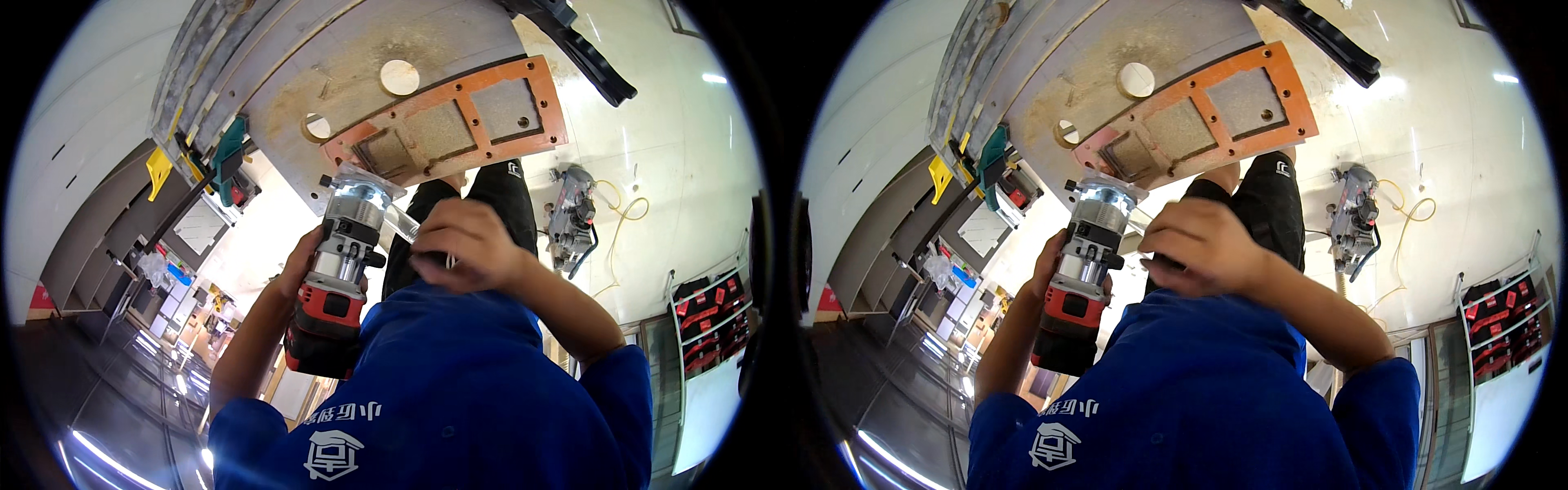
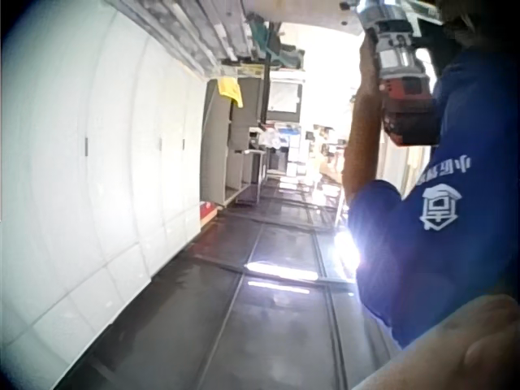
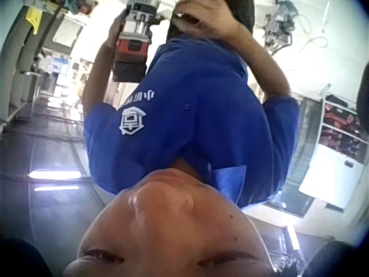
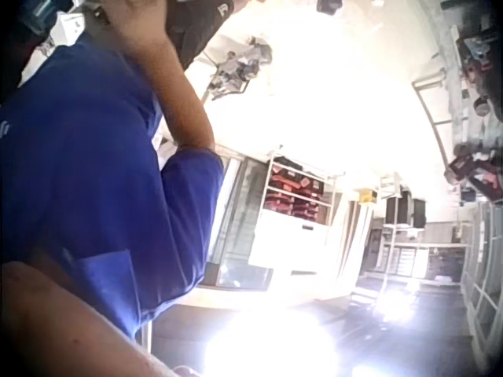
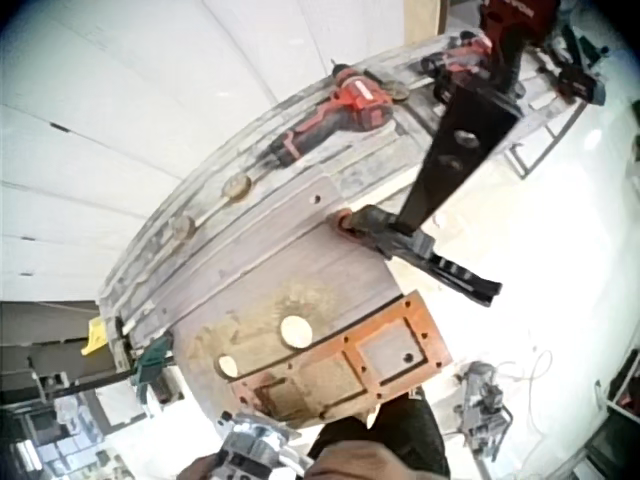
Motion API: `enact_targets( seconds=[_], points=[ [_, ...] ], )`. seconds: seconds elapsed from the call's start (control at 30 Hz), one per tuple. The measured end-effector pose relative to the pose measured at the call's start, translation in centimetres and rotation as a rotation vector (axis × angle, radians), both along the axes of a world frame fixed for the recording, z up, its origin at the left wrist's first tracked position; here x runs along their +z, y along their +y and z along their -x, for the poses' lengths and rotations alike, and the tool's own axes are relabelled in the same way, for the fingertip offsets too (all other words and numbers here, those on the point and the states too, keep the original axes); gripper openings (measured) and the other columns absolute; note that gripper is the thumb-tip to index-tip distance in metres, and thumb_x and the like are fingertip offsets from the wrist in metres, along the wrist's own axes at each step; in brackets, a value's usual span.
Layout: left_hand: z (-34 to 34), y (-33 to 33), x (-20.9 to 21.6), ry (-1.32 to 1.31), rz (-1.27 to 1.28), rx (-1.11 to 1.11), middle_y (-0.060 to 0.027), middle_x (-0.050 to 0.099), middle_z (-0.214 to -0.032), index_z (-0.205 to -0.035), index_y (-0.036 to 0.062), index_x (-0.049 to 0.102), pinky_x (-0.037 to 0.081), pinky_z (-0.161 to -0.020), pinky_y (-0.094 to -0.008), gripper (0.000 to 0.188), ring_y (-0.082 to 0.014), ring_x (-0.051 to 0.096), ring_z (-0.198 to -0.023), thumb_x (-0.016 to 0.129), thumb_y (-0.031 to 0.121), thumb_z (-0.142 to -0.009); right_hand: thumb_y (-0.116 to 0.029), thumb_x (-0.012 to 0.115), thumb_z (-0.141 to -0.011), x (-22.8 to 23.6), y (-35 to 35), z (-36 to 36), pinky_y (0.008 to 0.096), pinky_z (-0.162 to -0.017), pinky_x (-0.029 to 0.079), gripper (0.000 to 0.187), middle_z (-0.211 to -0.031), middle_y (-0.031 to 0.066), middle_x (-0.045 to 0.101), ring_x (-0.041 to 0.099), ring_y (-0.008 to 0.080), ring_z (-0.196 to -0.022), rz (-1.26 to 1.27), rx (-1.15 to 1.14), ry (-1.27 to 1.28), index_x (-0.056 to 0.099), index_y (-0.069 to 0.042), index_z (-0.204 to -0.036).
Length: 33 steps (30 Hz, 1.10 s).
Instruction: The person uses a cordless router to cut a rectangular recess into a piece of wood clamped to a workbench. They guide the tool along the edges of an orange template, creating a groove and removing wood chips. The person adjusts the tool and the wood during the process to ensure the cut follows the template.
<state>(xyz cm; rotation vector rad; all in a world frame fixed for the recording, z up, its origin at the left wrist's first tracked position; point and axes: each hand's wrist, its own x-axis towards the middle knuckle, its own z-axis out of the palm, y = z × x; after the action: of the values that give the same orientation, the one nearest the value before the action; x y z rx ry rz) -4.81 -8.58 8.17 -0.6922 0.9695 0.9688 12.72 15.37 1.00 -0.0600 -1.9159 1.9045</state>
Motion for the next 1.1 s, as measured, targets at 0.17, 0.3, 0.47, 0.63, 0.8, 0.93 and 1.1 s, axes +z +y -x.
enact_targets(
  seconds=[0.17,0.3,0.47,0.63,0.8,0.93,1.1],
  points=[
    [0.2,0.8,0.2,-0.104,-0.061,0.049,-0.0262,0.067,-0.109,-0.133,0.0001,0.047,0.060,-0.066,-0.0463,0.072,-0.0377,0.071,-0.076,0.029,0.061,-0.099,-0.021,0.081,-0.076,0.1,-2.9,-2.1,0.0341,-0.052,0.048,0.030,-0.064,0.0050,0.056,0.060,0.0237,-0.058,0.102,0.149,-0.496,0.055,-0.007,-0.077],
    [0.5,0.9,0.4,-0.082,0.039,0.016,-0.0272,0.066,-0.108,-0.133,0.0000,0.048,0.059,-0.065,-0.0476,0.077,-0.0391,0.071,-0.077,0.028,0.065,-0.098,-0.034,0.078,-0.080,-0.1,-3.2,-1.8,0.0376,-0.054,0.049,0.037,-0.065,0.0088,0.058,0.059,0.0287,-0.054,0.051,0.181,-0.749,0.054,-0.005,-0.081],
    [1.4,0.1,0.1,-0.091,0.094,0.007,-0.0229,0.068,-0.104,-0.137,-0.0043,0.044,0.060,-0.072,-0.0540,0.091,-0.0399,0.071,-0.082,0.042,0.072,-0.089,-0.040,0.072,-0.085,-0.5,-3.6,-1.7,0.0411,-0.057,0.052,0.043,-0.068,0.0148,0.063,0.065,0.0329,-0.059,0.061,0.244,-0.857,0.055,-0.001,-0.091],
    [1.5,1.1,0.6,-0.144,0.114,0.036,-0.0227,0.069,-0.095,-0.135,-0.0045,0.045,0.060,-0.066,-0.0513,0.091,-0.0398,0.071,-0.076,0.041,0.074,-0.089,-0.040,0.065,-0.091,-0.5,-4.8,-2.1,0.0452,-0.059,0.053,0.047,-0.067,0.0191,0.065,0.066,0.0380,-0.063,0.173,0.359,-0.869,0.055,0.003,-0.108],
    [1.6,1.3,0.7,-0.152,0.239,0.072,-0.0266,0.068,-0.093,-0.135,-0.0030,0.046,0.057,-0.069,-0.0535,0.092,-0.0414,0.070,-0.077,0.041,0.075,-0.087,-0.036,0.058,-0.097,-0.8,-5.1,-2.7,0.0488,-0.059,0.052,0.042,-0.067,0.0225,0.064,0.065,0.0409,-0.063,0.205,0.330,-0.826,0.054,0.005,-0.105],
    [1.7,1.5,1.0,-0.100,0.212,-0.064,-0.0295,0.068,-0.091,-0.135,-0.0034,0.046,0.057,-0.068,-0.0520,0.094,-0.0417,0.069,-0.076,0.040,0.076,-0.086,-0.037,0.055,-0.098,-0.9,-5.3,-3.1,0.0508,-0.057,0.052,0.042,-0.065,0.0243,0.063,0.065,0.0429,-0.062,0.237,0.286,-0.784,0.054,0.005,-0.096],
    [2.1,1.9,1.1,-0.158,0.218,-0.053,-0.0308,0.067,-0.091,-0.136,-0.0038,0.046,0.058,-0.068,-0.0514,0.094,-0.0427,0.070,-0.077,0.038,0.077,-0.087,-0.038,0.055,-0.098,-1.0,-5.5,-3.5,0.0503,-0.058,0.052,0.042,-0.066,0.0242,0.063,0.065,0.0425,-0.063,0.269,0.282,-0.772,0.054,0.004,-0.096]
  ],
)
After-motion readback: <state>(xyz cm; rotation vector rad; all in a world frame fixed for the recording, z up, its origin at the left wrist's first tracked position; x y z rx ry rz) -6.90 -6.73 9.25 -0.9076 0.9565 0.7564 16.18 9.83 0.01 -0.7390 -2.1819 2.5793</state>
